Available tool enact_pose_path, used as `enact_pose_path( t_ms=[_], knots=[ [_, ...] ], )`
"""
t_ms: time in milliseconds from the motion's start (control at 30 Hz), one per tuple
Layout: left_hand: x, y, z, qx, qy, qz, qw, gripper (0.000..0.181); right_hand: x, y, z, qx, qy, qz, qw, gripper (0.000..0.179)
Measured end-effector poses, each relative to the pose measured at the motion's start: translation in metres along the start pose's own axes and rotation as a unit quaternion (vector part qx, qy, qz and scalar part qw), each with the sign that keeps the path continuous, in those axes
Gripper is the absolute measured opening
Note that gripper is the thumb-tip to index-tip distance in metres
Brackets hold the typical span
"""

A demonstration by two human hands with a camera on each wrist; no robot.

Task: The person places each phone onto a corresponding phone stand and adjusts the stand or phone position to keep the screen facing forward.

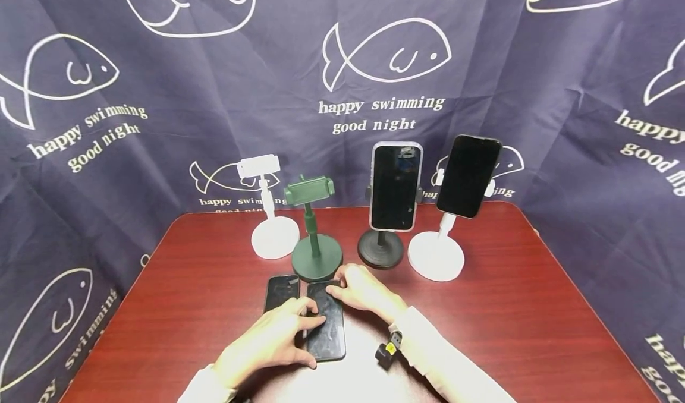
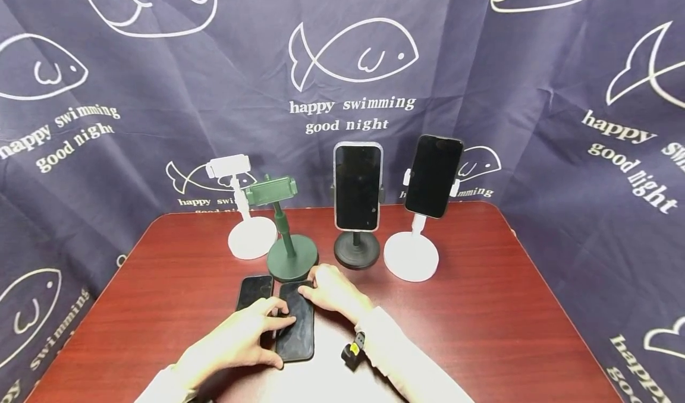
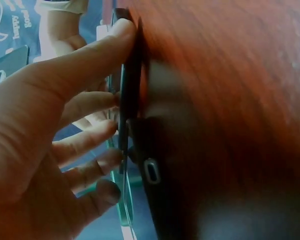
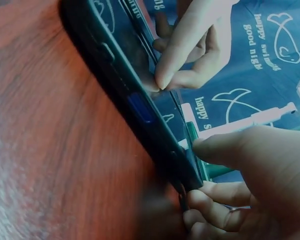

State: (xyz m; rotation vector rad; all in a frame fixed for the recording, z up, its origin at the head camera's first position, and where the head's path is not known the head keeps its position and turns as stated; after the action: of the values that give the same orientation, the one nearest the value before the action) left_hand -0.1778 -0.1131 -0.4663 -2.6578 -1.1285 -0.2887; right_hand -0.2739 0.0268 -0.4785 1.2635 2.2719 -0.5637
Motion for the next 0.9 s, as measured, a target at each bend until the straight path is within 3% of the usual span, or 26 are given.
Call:
enact_pose_path(
  t_ms=[133, 300, 533, 667, 900],
  knots=[
    [0.002, 0.001, 0.001, 0.037, -0.025, 0.026, 0.9987, 0.075, 0.002, 0.0, -0.001, -0.012, -0.025, 0.012, 0.9996, 0.015],
    [0.002, -0.001, -0.001, 0.071, -0.058, 0.041, 0.9949, 0.082, 0.007, 0.0, -0.002, -0.041, -0.106, 0.039, 0.9927, 0.016],
    [-0.002, -0.003, 0.003, 0.047, -0.059, 0.018, 0.997, 0.09, 0.011, 0.0, -0.001, -0.079, -0.191, 0.044, 0.9773, 0.027],
    [-0.004, -0.006, 0.005, 0.037, -0.052, -0.002, 0.998, 0.097, 0.011, -0.002, -0.004, -0.071, -0.2, 0.024, 0.977, 0.028],
    [-0.006, -0.01, 0.0, 0.065, 0.006, -0.009, 0.9978, 0.087, 0.01, -0.003, -0.008, -0.063, -0.205, -0.005, 0.9767, 0.032]
  ],
)
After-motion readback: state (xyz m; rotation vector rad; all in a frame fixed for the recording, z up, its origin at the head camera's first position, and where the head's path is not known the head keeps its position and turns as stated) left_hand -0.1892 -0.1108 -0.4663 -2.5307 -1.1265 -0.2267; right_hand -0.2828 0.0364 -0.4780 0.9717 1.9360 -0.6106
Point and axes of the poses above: each hand's wrist, its own y-axis away from the middle knuckle, its own z-axis out of the palm, x = y × z, the point moved 8 cm from there along -y, towards the middle knuckle, and after that the axes turned 2 degrees about y, right-handed, at the moved point
